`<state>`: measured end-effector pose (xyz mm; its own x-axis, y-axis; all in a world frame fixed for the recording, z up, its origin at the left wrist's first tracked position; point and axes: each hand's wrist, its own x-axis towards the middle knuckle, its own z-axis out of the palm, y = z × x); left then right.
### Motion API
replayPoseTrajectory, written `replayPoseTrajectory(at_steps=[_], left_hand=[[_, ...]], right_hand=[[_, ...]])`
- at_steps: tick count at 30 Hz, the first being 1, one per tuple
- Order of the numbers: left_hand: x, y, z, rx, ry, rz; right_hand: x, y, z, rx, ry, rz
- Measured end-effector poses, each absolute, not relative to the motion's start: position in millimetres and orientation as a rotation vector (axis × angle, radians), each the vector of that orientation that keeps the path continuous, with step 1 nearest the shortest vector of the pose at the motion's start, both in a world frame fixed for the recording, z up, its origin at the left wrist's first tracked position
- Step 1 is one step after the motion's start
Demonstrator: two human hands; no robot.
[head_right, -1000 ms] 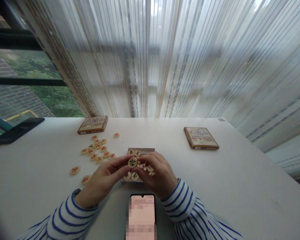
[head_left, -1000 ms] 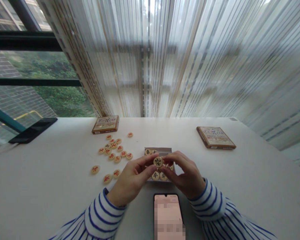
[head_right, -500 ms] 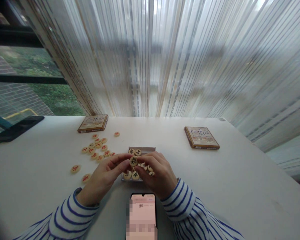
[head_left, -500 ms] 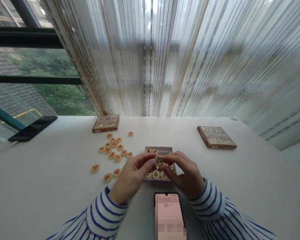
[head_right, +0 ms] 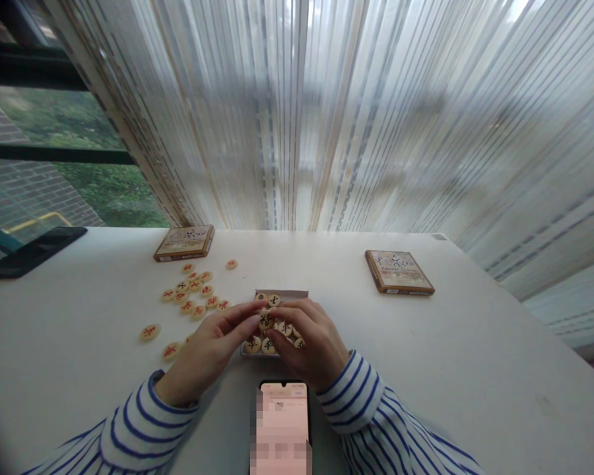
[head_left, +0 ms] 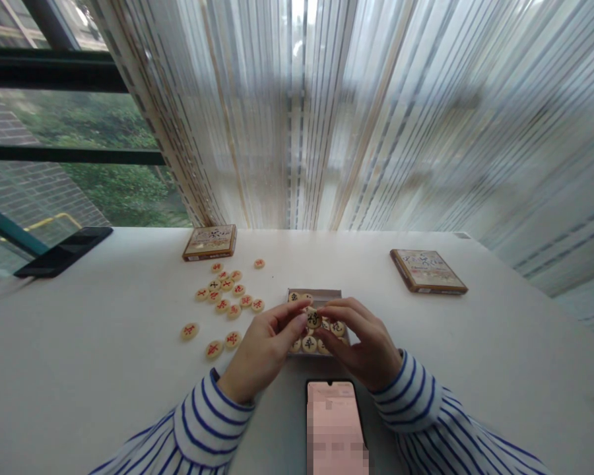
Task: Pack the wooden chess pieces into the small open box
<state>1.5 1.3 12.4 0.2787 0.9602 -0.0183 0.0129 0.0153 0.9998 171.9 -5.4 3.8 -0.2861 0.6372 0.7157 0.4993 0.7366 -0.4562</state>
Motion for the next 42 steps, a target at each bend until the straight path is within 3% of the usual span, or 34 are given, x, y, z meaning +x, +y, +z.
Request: replayPoseTrajectory(at_steps=[9,19,42], left_hand=[[4.0,1.5,13.5,1.511,1.143,0.998],[-1.2,4.5,1.3,2.024,1.536,1.078],[-2.8,7.9,-2.2,2.045,1.677,0.938]], right_hand=[[173.8,-2.0,-1.8,-0.907,-2.007,0.082],[200.2,21.7,-14.5,-1.227,-2.052,-0.052],[197.2,31.7,-16.2,-1.284,-2.118,-0.033]])
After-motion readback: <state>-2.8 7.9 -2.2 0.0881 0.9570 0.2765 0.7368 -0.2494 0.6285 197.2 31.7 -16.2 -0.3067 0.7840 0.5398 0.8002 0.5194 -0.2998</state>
